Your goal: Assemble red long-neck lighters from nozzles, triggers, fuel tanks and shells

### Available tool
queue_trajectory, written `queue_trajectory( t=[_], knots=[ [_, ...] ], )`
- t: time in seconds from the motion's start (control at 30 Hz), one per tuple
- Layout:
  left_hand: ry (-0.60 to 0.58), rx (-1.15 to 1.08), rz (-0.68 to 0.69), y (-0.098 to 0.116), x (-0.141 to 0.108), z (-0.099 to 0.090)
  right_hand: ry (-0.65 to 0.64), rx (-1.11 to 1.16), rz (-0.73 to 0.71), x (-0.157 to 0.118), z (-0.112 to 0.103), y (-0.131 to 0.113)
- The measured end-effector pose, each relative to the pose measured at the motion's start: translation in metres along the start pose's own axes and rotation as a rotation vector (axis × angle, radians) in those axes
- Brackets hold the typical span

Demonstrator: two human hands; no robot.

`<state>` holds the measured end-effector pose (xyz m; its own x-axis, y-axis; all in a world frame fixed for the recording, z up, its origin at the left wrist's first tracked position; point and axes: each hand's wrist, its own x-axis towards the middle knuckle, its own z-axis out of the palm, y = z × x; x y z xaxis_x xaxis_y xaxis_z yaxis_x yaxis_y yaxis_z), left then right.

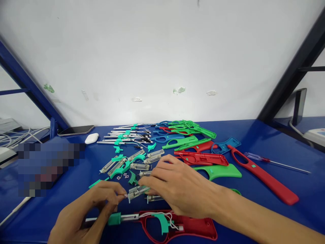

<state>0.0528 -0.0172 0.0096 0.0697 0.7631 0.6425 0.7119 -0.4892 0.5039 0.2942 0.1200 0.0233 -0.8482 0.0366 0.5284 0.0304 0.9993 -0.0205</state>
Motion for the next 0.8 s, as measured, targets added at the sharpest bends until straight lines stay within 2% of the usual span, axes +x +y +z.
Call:
queue_trajectory(
  t=[0.33,0.57,0.8],
  knots=[
    [-0.065,0.161,0.072,0.001,-0.01,0.003,0.011,0.002,-0.002,0.0,-0.002,-0.003],
    [-0.068,0.064,0.052,0.001,-0.012,0.005,0.172,-0.095,-0.064,0.004,-0.001,-0.002],
    [-0.058,0.007,0.083,-0.002,-0.011,0.005,0.194,-0.076,-0.07,0.004,-0.001,-0.005]
  ],
)
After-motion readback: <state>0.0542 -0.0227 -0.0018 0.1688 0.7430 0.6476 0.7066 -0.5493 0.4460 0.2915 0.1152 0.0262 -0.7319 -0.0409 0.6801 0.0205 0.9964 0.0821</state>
